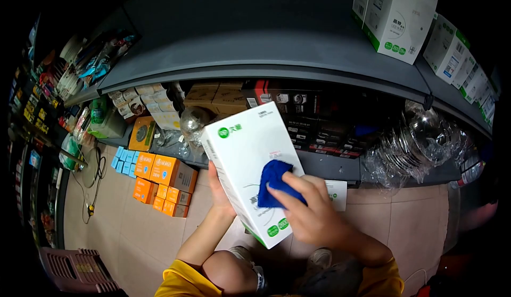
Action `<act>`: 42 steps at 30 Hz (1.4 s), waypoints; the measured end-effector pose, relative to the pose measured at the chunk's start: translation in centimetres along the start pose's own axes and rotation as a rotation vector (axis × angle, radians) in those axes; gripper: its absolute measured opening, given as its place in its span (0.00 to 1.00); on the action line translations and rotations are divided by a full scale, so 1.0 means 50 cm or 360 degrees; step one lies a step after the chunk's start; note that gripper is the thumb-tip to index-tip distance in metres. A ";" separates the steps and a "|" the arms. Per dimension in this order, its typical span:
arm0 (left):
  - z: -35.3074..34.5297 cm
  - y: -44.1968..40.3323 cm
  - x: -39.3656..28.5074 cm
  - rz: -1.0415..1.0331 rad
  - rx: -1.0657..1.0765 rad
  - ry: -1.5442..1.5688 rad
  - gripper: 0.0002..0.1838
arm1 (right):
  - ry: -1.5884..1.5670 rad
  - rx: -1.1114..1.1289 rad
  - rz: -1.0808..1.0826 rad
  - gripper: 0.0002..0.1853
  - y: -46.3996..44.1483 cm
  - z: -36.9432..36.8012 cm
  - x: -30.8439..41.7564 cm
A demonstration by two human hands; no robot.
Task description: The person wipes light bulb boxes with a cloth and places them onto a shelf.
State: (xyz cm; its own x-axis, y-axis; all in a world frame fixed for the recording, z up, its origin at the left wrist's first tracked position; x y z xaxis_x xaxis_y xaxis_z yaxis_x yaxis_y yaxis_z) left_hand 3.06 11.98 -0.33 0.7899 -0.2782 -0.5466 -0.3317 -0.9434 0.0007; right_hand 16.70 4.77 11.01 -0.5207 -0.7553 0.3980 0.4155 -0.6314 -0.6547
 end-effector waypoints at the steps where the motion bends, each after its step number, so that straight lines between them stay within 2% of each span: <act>1: -0.011 0.000 0.001 0.0010 0.0026 -0.0054 0.50 | -0.0043 0.0041 0.0053 0.22 0.000 -0.003 0.010; 3: -0.033 0.003 0.016 0.0121 0.0477 0.0701 0.48 | -0.0004 0.0078 0.0107 0.22 -0.001 0.000 0.022; 7: -0.012 0.000 0.021 0.0115 0.0285 0.0545 0.45 | -0.0142 0.0131 0.0322 0.19 0.011 -0.008 0.039; 8: 0.001 0.000 0.023 0.0072 0.0032 0.0152 0.46 | -0.0139 0.0152 0.0363 0.19 0.014 -0.012 0.046; 11: 0.016 0.004 0.027 0.0090 -0.0051 0.0079 0.46 | -0.0089 0.0149 0.0407 0.18 0.017 -0.015 0.049; 13: 0.014 0.007 0.032 0.0164 0.0028 0.0135 0.45 | 0.0016 0.0084 0.0302 0.19 0.009 -0.007 0.034; 15: 0.026 0.009 0.034 0.0182 0.0054 -0.0208 0.48 | -0.0020 -0.0002 0.0263 0.21 0.007 -0.003 0.023; 17: 0.024 0.011 0.042 0.0205 -0.0129 -0.0171 0.46 | 0.0019 -0.0020 0.0102 0.23 -0.002 0.008 0.004; 19: 0.023 0.007 0.046 0.0201 -0.0023 -0.0019 0.40 | -0.0013 -0.0057 -0.0038 0.24 -0.008 0.012 -0.010; 21: 0.021 0.008 0.046 0.0212 -0.0026 -0.0112 0.38 | -0.0013 -0.0053 -0.0124 0.26 -0.008 0.015 -0.030; 23: 0.011 0.014 0.047 0.0267 -0.0088 -0.0316 0.37 | -0.0003 -0.0067 -0.0176 0.25 -0.010 0.022 -0.040; 25: 0.005 0.016 0.052 0.0329 -0.0027 -0.0315 0.37 | 0.0007 -0.0081 -0.0229 0.25 -0.012 0.026 -0.050; 31: -0.020 0.027 0.056 0.0431 -0.0168 -0.0540 0.37 | -0.0086 -0.0280 -0.0419 0.21 -0.011 0.041 -0.082; 33: -0.017 0.025 0.052 0.0387 -0.0217 -0.0785 0.40 | -0.0041 -0.0291 -0.0403 0.22 -0.010 0.043 -0.083; 38: -0.016 0.022 0.054 0.0285 -0.0165 -0.0681 0.39 | 0.0286 -0.0196 -0.0272 0.23 -0.023 0.041 -0.058; 42: -0.004 0.024 0.052 0.0243 -0.0241 -0.0820 0.38 | 0.0598 -0.0208 -0.0150 0.19 -0.014 0.007 -0.064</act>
State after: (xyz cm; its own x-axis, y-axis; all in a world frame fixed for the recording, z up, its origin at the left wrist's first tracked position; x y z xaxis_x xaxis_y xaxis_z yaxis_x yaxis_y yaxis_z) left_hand 4.80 10.11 -1.58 0.3716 -0.3252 -0.8696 -0.3149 -0.9253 0.2114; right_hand 18.34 7.55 10.41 -0.7982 -0.5634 0.2134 0.2673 -0.6487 -0.7126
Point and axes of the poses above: each hand's wrist, its own y-axis away from the middle knuckle, its own z-axis out of the back of the hand, x = y × z, the point moved 7 cm from there along -y, towards the middle knuckle, and after that the axes turned 1 degree about x, right-handed, at the moved point
